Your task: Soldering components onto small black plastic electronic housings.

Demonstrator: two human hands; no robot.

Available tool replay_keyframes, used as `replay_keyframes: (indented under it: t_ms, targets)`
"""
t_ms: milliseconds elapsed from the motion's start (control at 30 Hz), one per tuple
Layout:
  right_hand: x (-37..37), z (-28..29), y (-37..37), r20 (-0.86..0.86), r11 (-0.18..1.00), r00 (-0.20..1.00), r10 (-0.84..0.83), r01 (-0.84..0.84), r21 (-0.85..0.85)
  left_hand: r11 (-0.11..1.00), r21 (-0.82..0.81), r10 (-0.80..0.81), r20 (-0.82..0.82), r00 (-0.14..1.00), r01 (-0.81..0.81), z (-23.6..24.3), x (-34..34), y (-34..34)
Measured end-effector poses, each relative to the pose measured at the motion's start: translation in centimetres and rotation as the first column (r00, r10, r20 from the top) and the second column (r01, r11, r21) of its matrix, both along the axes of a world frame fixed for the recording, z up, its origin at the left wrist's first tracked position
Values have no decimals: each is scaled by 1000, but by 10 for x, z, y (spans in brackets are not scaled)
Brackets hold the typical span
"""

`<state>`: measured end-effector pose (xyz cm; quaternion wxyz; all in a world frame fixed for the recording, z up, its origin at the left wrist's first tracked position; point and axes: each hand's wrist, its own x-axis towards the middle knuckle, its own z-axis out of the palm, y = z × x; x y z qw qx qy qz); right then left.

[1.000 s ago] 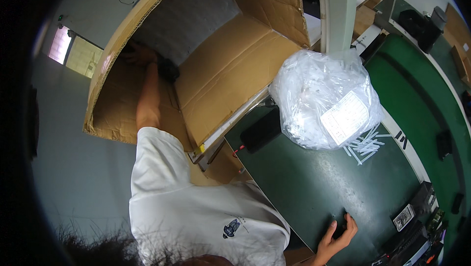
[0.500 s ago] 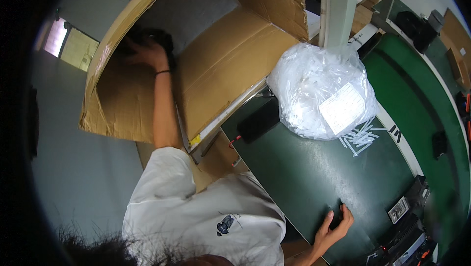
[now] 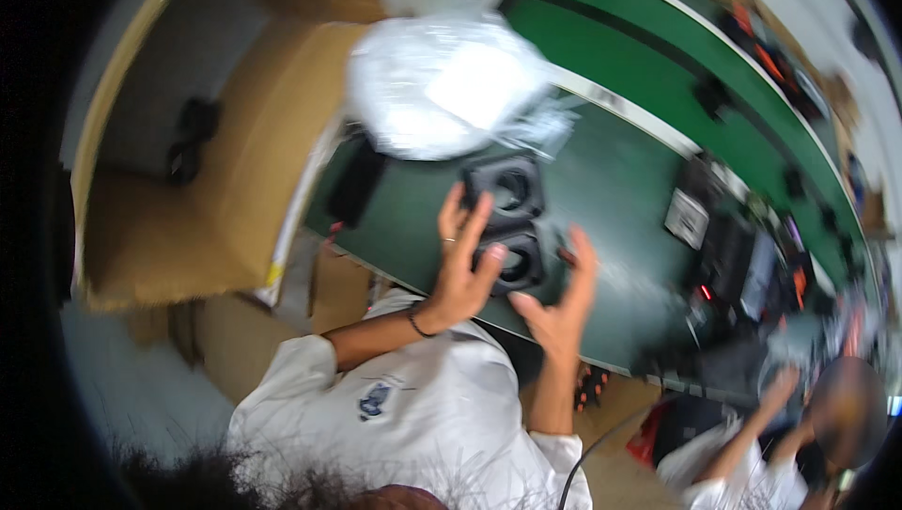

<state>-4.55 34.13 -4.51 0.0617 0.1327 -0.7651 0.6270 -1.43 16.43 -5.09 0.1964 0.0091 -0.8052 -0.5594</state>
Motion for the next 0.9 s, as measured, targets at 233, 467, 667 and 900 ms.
replay_keyframes:
  t_ms: [233, 467, 667, 900]
  targets:
    - [0, 28, 19, -7, 926, 996, 86, -78, 369, 961, -141, -214, 167, 962, 238, 9, 5, -5]
    - [20, 63, 1, -121, 773, 991, 63, 28, 634, 707, -476, -503, 180, 845, 522, 68, -78, -54]
    - [12, 58, 8, 47, 750, 992, 114, -117, 651, 362, -590, -598, 447, 665, 722, 63, -127, -48]
    - [27, 54, 81, -90, 892, 991, -102, 131, 432, 774, -296, -538, 160, 828, 560, 74, -82, -77]
